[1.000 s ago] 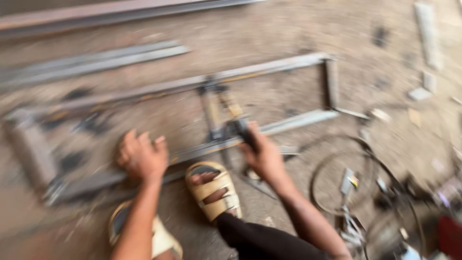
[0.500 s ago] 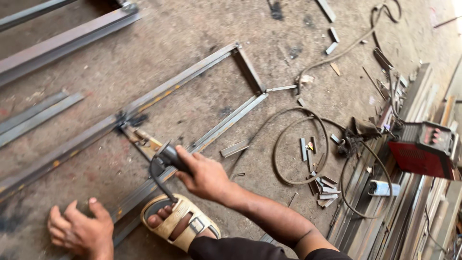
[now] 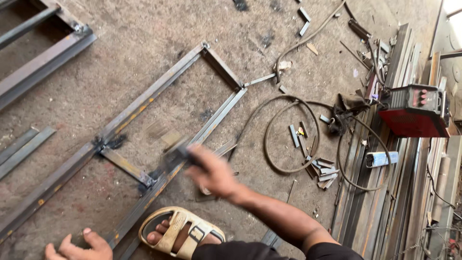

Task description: The person welds a rectangular metal frame on the floor using a handheld welding torch. They position a metal bar across the frame and weld it in place, then continue welding along the frame's joints and edges.

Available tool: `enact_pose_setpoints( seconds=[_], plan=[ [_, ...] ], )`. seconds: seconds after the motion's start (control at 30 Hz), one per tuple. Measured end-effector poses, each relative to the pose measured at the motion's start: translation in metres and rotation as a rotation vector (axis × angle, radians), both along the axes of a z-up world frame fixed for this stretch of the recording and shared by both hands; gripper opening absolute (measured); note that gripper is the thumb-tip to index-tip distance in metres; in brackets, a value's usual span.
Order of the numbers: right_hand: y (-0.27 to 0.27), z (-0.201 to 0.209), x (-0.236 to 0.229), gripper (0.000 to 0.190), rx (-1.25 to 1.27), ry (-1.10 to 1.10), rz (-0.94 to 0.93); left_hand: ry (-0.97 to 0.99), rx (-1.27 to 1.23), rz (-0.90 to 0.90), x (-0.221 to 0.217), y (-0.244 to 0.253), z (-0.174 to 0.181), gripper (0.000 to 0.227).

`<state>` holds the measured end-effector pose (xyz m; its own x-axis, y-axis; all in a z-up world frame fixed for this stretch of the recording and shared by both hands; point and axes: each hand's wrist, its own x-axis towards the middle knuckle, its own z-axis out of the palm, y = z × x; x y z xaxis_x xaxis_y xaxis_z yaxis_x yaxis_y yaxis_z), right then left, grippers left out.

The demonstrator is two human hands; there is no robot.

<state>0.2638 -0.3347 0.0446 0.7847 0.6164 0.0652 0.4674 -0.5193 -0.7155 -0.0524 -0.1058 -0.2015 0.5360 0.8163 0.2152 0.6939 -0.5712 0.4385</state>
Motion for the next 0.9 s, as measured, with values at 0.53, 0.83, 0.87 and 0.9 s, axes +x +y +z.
enact_pose_setpoints(
  seconds=[0.53, 0.83, 0.87, 0.9],
  plan=[
    [-0.179, -0.005, 0.117, 0.063, -0.082, 0.143, -0.813, 0.12, 0.048, 0.023, 0.009, -0.006, 0.03, 0.03],
    [-0.172, -0.025, 0.114, 0.058, -0.165, 0.139, -0.775, 0.177, 0.074, 0.056, 0.015, -0.007, 0.041, 0.033],
    [-0.174, -0.025, 0.111, 0.058, -0.151, 0.113, -0.783, 0.176, 0.072, 0.052, 0.013, -0.007, 0.042, 0.033],
    [-0.175, -0.026, 0.11, 0.057, -0.137, 0.086, -0.791, 0.181, 0.066, 0.055, 0.012, -0.008, 0.042, 0.032]
  ],
)
